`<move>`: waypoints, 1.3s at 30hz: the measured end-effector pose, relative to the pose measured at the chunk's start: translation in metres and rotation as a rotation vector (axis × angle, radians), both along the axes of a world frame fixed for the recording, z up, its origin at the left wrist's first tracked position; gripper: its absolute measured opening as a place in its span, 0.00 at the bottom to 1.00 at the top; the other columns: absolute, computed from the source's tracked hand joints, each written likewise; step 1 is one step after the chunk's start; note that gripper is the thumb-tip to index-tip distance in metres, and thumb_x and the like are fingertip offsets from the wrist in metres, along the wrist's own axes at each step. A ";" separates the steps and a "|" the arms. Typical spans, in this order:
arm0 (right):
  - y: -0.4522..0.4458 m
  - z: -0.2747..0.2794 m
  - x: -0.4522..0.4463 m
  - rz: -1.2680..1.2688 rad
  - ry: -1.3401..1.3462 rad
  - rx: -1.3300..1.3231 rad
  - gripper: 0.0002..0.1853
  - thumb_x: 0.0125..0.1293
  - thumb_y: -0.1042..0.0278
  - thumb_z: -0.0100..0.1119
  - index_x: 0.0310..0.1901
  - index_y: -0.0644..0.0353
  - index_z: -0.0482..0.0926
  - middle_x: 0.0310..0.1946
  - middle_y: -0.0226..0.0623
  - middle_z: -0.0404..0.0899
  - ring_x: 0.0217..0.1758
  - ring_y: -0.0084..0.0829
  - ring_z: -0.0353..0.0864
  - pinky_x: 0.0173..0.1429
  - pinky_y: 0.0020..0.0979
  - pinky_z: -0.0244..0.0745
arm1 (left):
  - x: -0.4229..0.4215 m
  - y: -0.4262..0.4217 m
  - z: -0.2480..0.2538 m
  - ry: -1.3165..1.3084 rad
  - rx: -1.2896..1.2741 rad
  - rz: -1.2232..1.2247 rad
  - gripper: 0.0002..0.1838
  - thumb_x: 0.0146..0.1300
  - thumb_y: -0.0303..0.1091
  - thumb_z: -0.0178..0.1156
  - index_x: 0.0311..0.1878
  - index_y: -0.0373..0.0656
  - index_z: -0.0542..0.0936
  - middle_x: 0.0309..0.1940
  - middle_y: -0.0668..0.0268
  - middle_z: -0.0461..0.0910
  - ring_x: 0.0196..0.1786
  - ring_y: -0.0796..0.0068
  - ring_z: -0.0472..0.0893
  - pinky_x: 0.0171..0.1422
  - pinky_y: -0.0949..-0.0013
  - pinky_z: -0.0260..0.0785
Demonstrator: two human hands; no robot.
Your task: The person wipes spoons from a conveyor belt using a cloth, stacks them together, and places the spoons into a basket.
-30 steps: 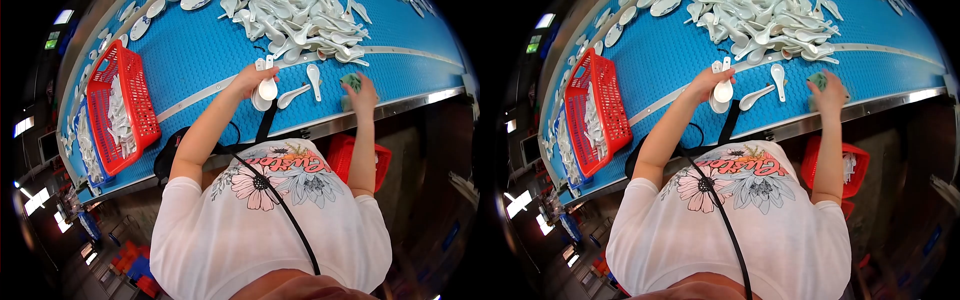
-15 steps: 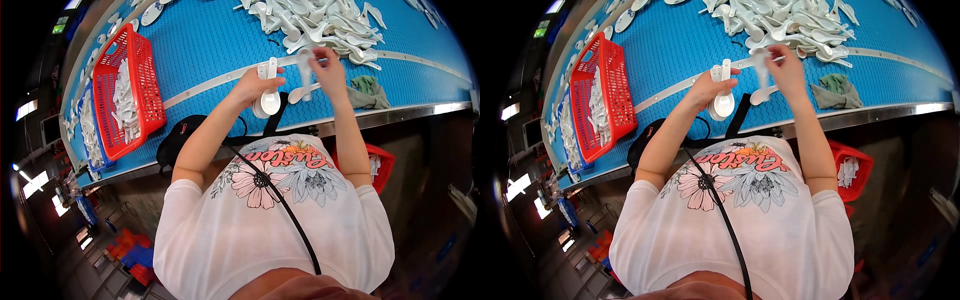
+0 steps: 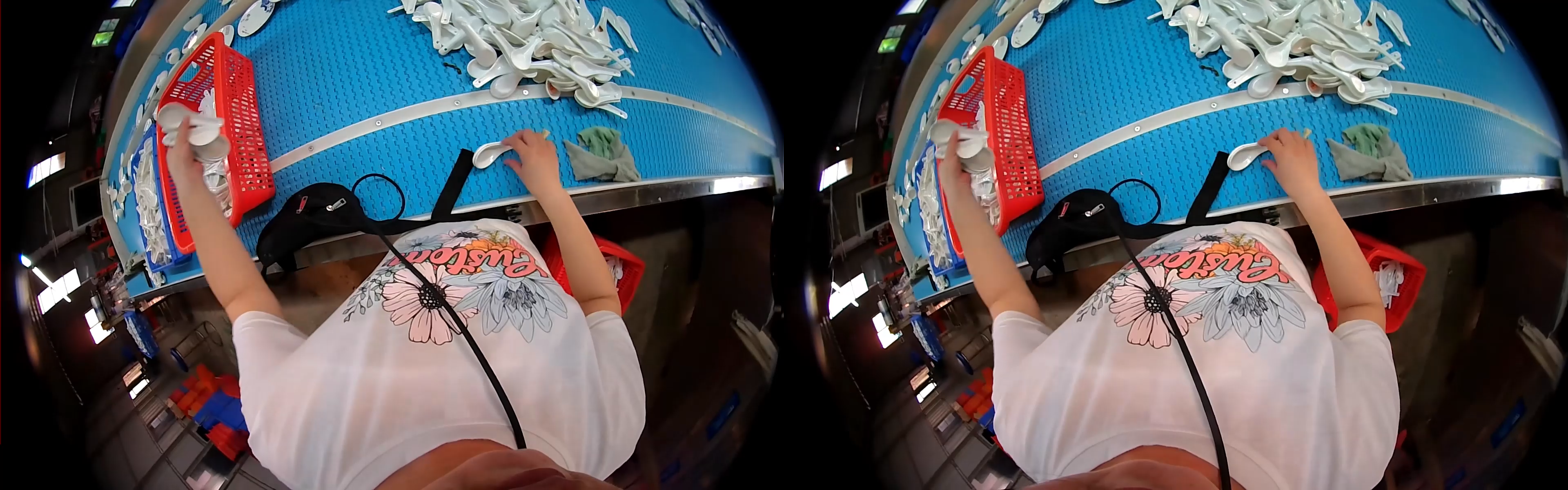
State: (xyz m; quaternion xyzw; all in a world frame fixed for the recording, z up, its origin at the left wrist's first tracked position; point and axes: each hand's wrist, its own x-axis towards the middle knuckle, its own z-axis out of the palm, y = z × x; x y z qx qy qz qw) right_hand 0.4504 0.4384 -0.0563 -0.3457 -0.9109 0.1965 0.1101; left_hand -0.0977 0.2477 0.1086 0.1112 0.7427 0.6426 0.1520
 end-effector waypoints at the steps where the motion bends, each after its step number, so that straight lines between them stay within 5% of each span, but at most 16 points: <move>1: -0.002 0.000 -0.002 -0.004 0.024 0.067 0.17 0.41 0.67 0.66 0.37 0.50 0.77 0.34 0.27 0.72 0.42 0.31 0.71 0.42 0.34 0.66 | -0.017 -0.010 -0.005 0.001 0.001 -0.002 0.29 0.48 0.40 0.66 0.50 0.33 0.69 0.41 0.57 0.75 0.42 0.62 0.77 0.47 0.62 0.72; 3: -0.002 -0.001 -0.004 -0.010 0.054 0.136 0.17 0.40 0.67 0.66 0.36 0.49 0.77 0.34 0.26 0.72 0.42 0.30 0.71 0.41 0.33 0.65 | -0.037 -0.023 -0.018 0.692 -0.577 0.444 0.38 0.42 0.47 0.70 0.51 0.31 0.68 0.46 0.53 0.73 0.50 0.58 0.73 0.56 0.60 0.65; 7: 0.006 -0.004 -0.006 0.055 0.065 0.146 0.14 0.41 0.66 0.65 0.34 0.49 0.77 0.31 0.26 0.71 0.40 0.31 0.72 0.40 0.33 0.66 | 0.023 0.003 -0.036 0.914 -0.341 0.085 0.38 0.41 0.50 0.69 0.50 0.32 0.69 0.47 0.51 0.72 0.51 0.59 0.71 0.57 0.61 0.62; 12: 0.007 -0.007 -0.004 0.089 0.079 0.084 0.10 0.44 0.68 0.63 0.31 0.51 0.75 0.30 0.28 0.70 0.37 0.31 0.72 0.39 0.33 0.67 | 0.175 0.067 -0.063 0.509 -0.248 -0.485 0.20 0.50 0.40 0.65 0.44 0.40 0.76 0.44 0.60 0.76 0.47 0.69 0.74 0.52 0.69 0.65; 19: -0.001 -0.008 0.002 0.030 0.167 0.076 0.08 0.44 0.73 0.61 0.26 0.53 0.72 0.28 0.27 0.69 0.34 0.30 0.72 0.33 0.30 0.70 | 0.264 0.102 -0.081 0.162 -0.392 -1.069 0.19 0.51 0.34 0.63 0.47 0.41 0.75 0.45 0.65 0.75 0.47 0.75 0.74 0.48 0.72 0.66; 33: -0.016 0.015 0.017 -0.105 0.428 0.150 0.10 0.42 0.78 0.62 0.27 0.54 0.74 0.26 0.26 0.73 0.29 0.28 0.73 0.30 0.27 0.67 | 0.309 0.100 -0.101 0.085 -0.538 -1.309 0.20 0.51 0.38 0.63 0.47 0.41 0.74 0.43 0.65 0.76 0.43 0.74 0.75 0.46 0.70 0.68; 35: -0.023 0.011 0.014 -0.295 0.549 -0.266 0.08 0.49 0.75 0.62 0.31 0.54 0.74 0.27 0.26 0.74 0.28 0.23 0.73 0.28 0.23 0.65 | 0.311 0.098 -0.109 0.060 -0.493 -1.347 0.20 0.51 0.38 0.63 0.47 0.42 0.74 0.42 0.66 0.76 0.41 0.75 0.75 0.46 0.70 0.68; 36: -0.023 0.010 0.011 -0.294 0.549 -0.267 0.08 0.49 0.75 0.62 0.31 0.54 0.74 0.27 0.26 0.74 0.28 0.23 0.73 0.28 0.23 0.65 | 0.312 0.097 -0.110 0.060 -0.494 -1.346 0.20 0.51 0.38 0.63 0.47 0.42 0.74 0.42 0.66 0.76 0.41 0.75 0.75 0.46 0.70 0.68; 38: -0.022 0.008 0.005 -0.607 0.910 -1.128 0.11 0.55 0.71 0.60 0.39 0.54 0.72 0.27 0.25 0.74 0.26 0.20 0.71 0.26 0.19 0.64 | 0.313 0.096 -0.113 0.033 -0.491 -1.325 0.21 0.51 0.39 0.63 0.47 0.42 0.74 0.42 0.65 0.76 0.41 0.75 0.75 0.45 0.70 0.68; 39: -0.019 0.001 0.007 -0.564 1.060 -1.406 0.13 0.59 0.69 0.55 0.46 0.53 0.68 0.29 0.25 0.72 0.28 0.21 0.70 0.27 0.20 0.64 | 0.313 0.095 -0.114 0.033 -0.492 -1.326 0.21 0.51 0.39 0.63 0.47 0.42 0.74 0.42 0.65 0.76 0.41 0.75 0.75 0.45 0.70 0.68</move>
